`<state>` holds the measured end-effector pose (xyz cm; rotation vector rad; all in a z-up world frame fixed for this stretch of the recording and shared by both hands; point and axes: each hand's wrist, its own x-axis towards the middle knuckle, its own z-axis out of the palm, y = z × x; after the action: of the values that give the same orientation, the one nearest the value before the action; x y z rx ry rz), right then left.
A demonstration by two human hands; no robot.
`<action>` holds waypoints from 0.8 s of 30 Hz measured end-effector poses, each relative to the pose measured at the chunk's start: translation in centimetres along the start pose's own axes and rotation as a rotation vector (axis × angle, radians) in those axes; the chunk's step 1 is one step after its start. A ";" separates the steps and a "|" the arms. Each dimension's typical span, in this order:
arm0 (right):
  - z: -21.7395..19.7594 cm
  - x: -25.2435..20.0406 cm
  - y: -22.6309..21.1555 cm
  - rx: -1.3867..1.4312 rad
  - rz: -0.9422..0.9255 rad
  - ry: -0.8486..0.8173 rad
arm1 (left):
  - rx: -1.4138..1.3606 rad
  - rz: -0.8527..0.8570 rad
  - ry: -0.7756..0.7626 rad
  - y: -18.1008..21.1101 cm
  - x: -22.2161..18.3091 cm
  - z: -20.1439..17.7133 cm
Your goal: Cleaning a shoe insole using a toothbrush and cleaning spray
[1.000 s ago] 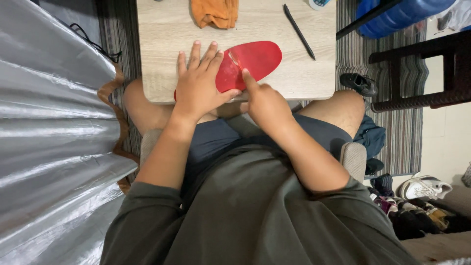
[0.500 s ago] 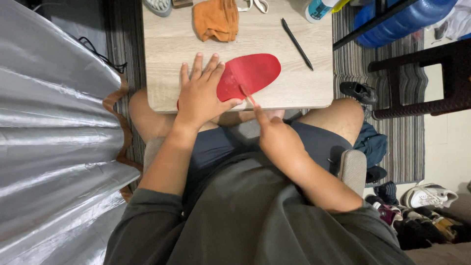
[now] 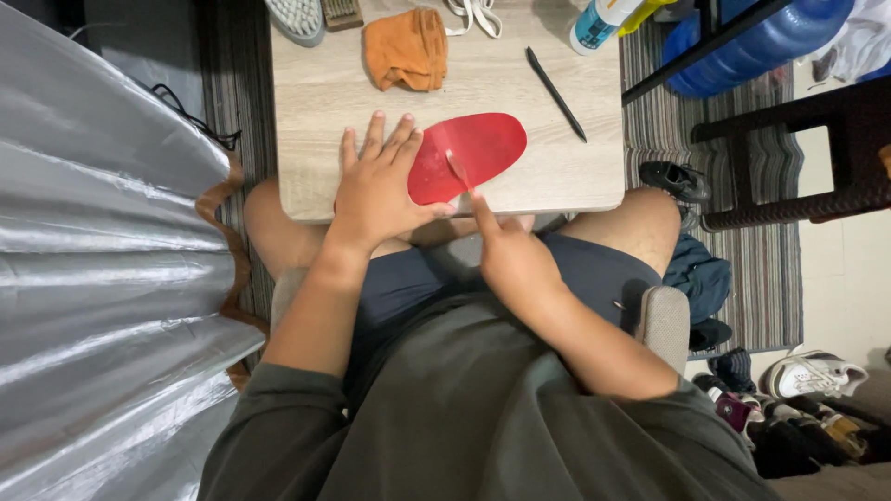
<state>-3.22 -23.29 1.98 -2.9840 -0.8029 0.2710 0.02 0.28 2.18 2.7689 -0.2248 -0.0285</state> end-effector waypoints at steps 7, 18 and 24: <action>-1.1 -2.4 0.0 -0.150 -0.081 0.184 | -0.019 0.032 -0.028 -0.1 0.8 0.7; 1.2 -2.5 2.8 0.005 -0.110 0.225 | -0.085 0.268 0.150 -1.6 3.4 4.6; 2.5 -2.7 2.9 -0.077 -0.221 0.254 | -0.081 0.275 0.069 -1.4 4.1 4.5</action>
<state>-4.51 -27.16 -0.34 -2.8789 -1.1175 -0.1469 4.04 -0.62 -2.46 2.6287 -0.5706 0.1253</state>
